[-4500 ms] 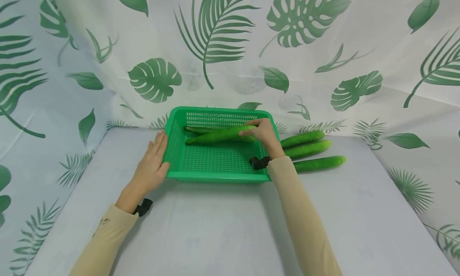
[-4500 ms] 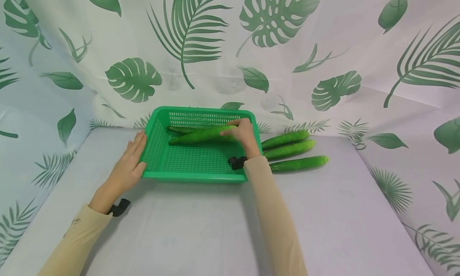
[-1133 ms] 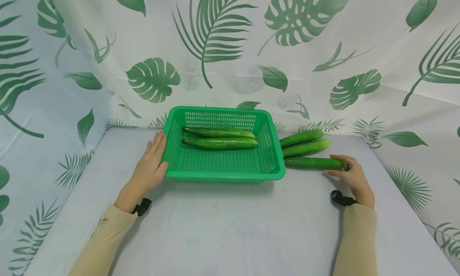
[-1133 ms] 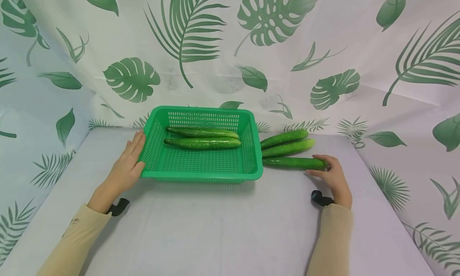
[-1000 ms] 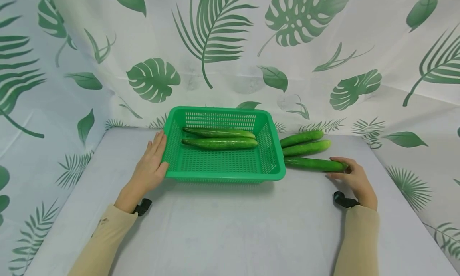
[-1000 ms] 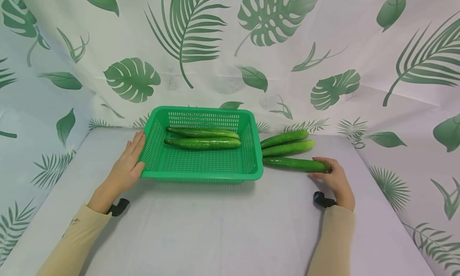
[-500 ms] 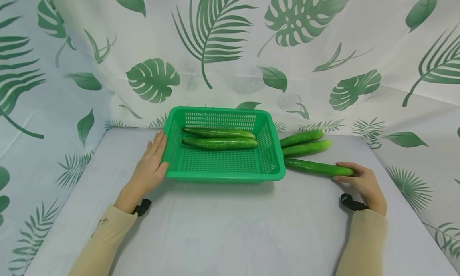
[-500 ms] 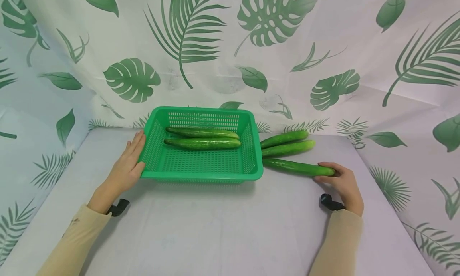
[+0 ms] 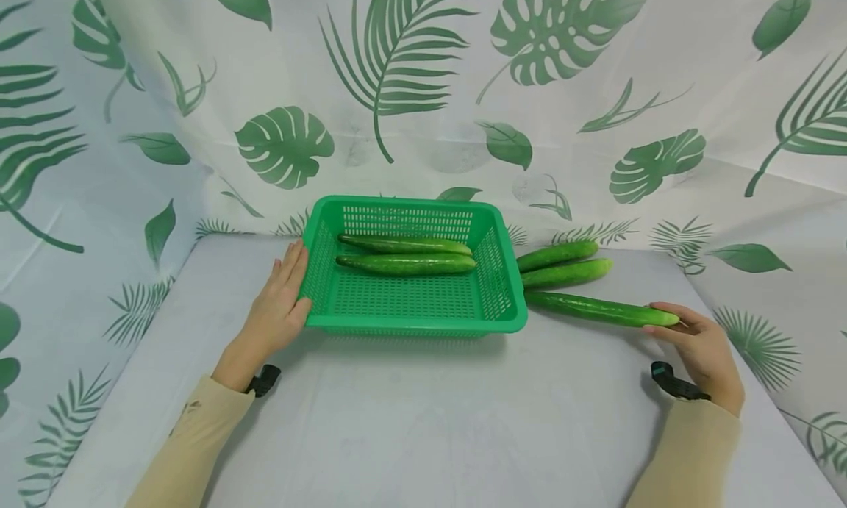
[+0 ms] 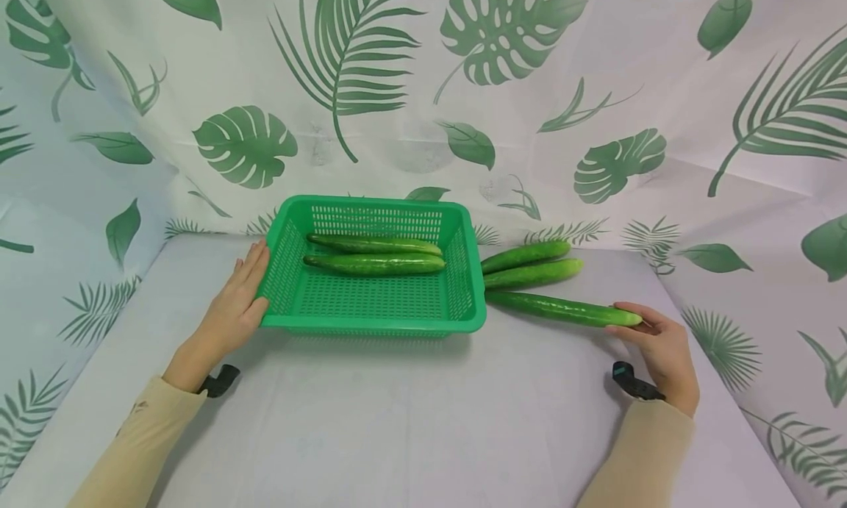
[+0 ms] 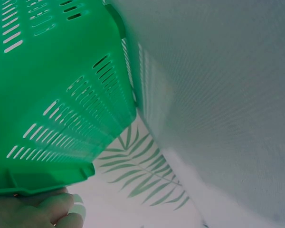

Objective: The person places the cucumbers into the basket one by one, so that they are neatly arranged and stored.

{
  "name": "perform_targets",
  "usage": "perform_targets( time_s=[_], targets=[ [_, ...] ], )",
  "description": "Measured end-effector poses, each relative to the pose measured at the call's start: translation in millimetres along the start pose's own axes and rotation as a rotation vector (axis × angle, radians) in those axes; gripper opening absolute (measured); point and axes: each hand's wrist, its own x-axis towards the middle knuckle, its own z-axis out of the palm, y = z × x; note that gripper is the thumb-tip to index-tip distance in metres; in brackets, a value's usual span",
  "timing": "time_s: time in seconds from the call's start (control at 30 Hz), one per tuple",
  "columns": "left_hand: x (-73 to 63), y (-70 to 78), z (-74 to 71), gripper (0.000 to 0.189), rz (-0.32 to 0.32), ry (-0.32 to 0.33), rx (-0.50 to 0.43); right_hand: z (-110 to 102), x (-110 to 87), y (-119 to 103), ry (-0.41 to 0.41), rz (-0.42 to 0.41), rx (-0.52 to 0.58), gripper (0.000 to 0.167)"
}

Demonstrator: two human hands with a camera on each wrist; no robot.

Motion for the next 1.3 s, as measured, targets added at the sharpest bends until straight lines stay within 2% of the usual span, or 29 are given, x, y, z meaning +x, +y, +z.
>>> perform_targets(
  time_s=[0.17,0.43,0.6,0.73,1.0,1.3],
  targets=[
    [-0.4,-0.1,0.1,0.072,-0.003,-0.001,0.003,-0.9,-5.0,-6.9,0.004,-0.046,0.065,0.044],
    [-1.1,-0.8,0.9,0.072,-0.007,-0.004,0.007,0.9,-14.9,-18.3,0.025,-0.132,0.203,0.047],
    [-0.9,-1.8,1.6,0.072,-0.004,-0.001,-0.001,2.1,-21.1,-29.5,0.030,-0.215,0.285,0.048],
    [-0.6,-1.5,1.2,0.071,-0.003,0.001,-0.003,5.8,-23.4,-39.6,0.089,-0.294,0.302,0.048],
    [-0.2,-0.7,0.6,0.071,-0.007,-0.009,-0.003,21.9,-25.4,-62.1,0.272,-0.351,0.318,0.049],
    [0.7,-1.8,0.1,0.071,-0.002,-0.008,-0.004,57.1,-13.8,-87.6,0.315,-0.412,0.400,0.050]
  ],
)
